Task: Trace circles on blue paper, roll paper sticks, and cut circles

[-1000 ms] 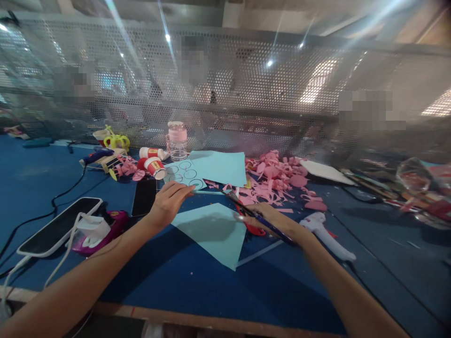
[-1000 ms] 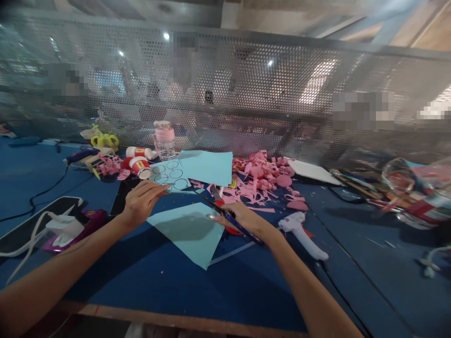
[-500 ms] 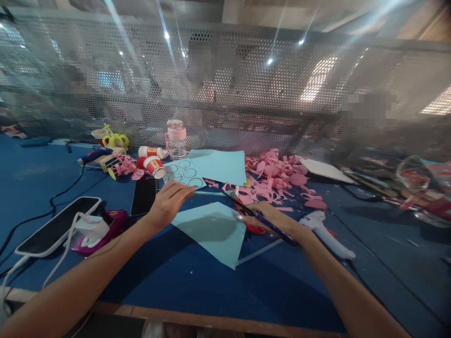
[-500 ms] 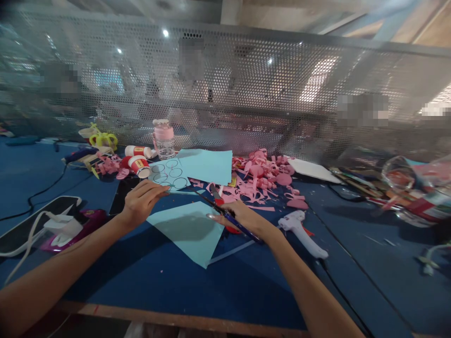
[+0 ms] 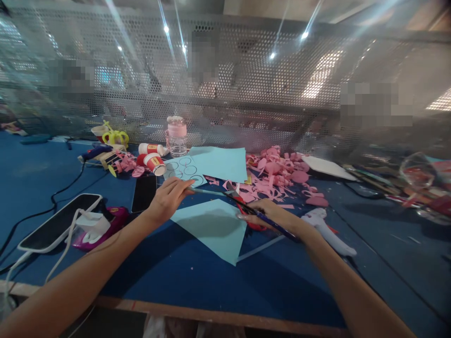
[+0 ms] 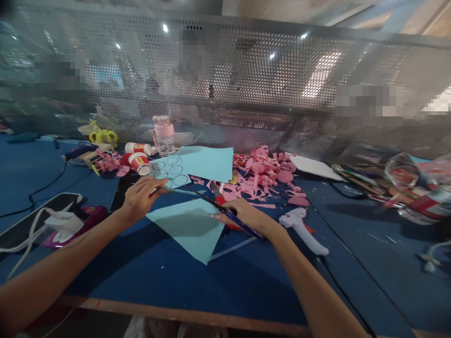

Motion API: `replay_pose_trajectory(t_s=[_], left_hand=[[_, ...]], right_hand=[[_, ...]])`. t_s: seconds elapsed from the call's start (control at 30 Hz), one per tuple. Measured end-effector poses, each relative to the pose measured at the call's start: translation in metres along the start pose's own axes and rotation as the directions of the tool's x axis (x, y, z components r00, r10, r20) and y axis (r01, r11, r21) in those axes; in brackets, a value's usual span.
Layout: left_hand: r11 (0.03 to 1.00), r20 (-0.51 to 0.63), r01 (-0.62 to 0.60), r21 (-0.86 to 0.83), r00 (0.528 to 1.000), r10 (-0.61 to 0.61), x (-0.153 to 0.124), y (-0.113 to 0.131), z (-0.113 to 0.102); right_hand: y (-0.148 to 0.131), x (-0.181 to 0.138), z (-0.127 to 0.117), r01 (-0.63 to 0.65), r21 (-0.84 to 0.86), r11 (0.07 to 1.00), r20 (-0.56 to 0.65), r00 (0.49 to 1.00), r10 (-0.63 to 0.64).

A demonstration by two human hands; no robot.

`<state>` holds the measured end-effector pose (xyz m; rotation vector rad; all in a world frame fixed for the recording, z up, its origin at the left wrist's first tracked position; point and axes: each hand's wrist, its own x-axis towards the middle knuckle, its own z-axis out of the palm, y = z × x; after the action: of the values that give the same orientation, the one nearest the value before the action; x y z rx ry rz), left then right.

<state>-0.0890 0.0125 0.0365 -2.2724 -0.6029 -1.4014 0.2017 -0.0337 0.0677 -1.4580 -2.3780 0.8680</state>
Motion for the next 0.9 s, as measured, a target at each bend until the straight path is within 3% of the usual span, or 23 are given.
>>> replay_pose_trajectory(t_s=[0.57,0.63,0.7,0.8,0.9], left_hand=[[0.997,0.124,-0.007,-0.074,0.992,0.016,-0.001,-0.008,-0.001],[0.997,0.126,-0.004,-0.075,0.992,0.014,-0.001,-0.008,0.0],[0.997,0.118,0.001,-0.073,0.993,0.008,-0.002,-0.008,0.0],[0.997,0.091,-0.002,-0.082,0.996,0.01,-0.002,-0.006,0.002],[0.994,0.086,-0.014,-0.107,0.996,0.024,-0.002,-0.001,0.004]], right_hand=[[0.001,-0.005,-0.007,0.006,-0.084,0.996,0.078,0.997,0.0],[0.005,-0.003,-0.007,-0.001,-0.114,0.993,0.029,1.0,0.005],[0.006,0.001,-0.005,-0.025,-0.114,0.993,-0.095,0.995,0.014],[-0.001,0.008,0.002,-0.098,0.066,0.993,-0.294,0.949,0.113],[-0.014,0.013,0.015,-0.123,0.413,0.902,-0.257,0.935,0.245]])
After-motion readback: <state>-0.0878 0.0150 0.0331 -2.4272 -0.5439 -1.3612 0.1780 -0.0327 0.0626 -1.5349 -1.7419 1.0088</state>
